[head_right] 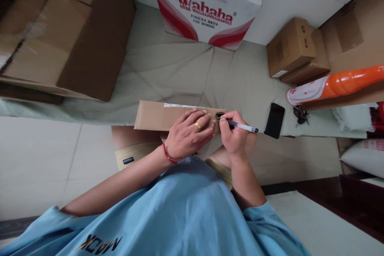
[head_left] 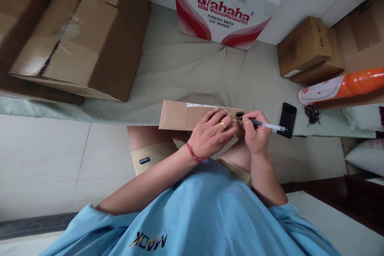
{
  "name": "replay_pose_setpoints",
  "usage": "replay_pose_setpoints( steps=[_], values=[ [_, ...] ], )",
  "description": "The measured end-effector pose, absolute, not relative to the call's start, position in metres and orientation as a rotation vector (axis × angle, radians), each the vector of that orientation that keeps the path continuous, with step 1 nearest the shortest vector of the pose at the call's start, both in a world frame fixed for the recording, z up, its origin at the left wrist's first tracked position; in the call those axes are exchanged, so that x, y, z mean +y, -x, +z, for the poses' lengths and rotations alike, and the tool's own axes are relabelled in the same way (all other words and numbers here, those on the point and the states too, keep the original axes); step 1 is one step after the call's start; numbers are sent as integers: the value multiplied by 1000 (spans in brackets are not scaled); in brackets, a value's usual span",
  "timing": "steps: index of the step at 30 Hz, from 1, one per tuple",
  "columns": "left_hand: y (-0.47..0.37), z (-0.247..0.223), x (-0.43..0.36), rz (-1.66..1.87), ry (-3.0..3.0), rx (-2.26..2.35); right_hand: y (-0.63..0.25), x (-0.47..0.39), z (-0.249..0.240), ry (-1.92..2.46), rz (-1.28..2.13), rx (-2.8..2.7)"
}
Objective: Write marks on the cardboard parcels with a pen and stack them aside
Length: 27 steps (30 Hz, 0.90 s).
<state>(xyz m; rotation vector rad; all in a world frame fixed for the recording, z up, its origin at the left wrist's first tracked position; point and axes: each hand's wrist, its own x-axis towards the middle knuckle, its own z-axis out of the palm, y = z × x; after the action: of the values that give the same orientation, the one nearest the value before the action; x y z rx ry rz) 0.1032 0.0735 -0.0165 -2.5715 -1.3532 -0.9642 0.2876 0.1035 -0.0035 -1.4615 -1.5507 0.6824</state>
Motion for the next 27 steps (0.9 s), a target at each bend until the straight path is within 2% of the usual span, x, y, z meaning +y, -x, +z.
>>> replay_pose_setpoints(
  steps=[4,10,19,27],
  values=[
    [-103,-17,73,-956,2578,-1359,-291,104,-6,1469,609,-1458],
    [-104,-16,75,-961,2533,-1345,-290,102,-4,1417,722,-1509],
    [-104,-15,75,-974,2519,-1330,-293,104,-5,1474,693,-1507],
    [-104,-16,75,-970,2578,-1355,-294,111,-1,1523,534,-1435]
  ],
)
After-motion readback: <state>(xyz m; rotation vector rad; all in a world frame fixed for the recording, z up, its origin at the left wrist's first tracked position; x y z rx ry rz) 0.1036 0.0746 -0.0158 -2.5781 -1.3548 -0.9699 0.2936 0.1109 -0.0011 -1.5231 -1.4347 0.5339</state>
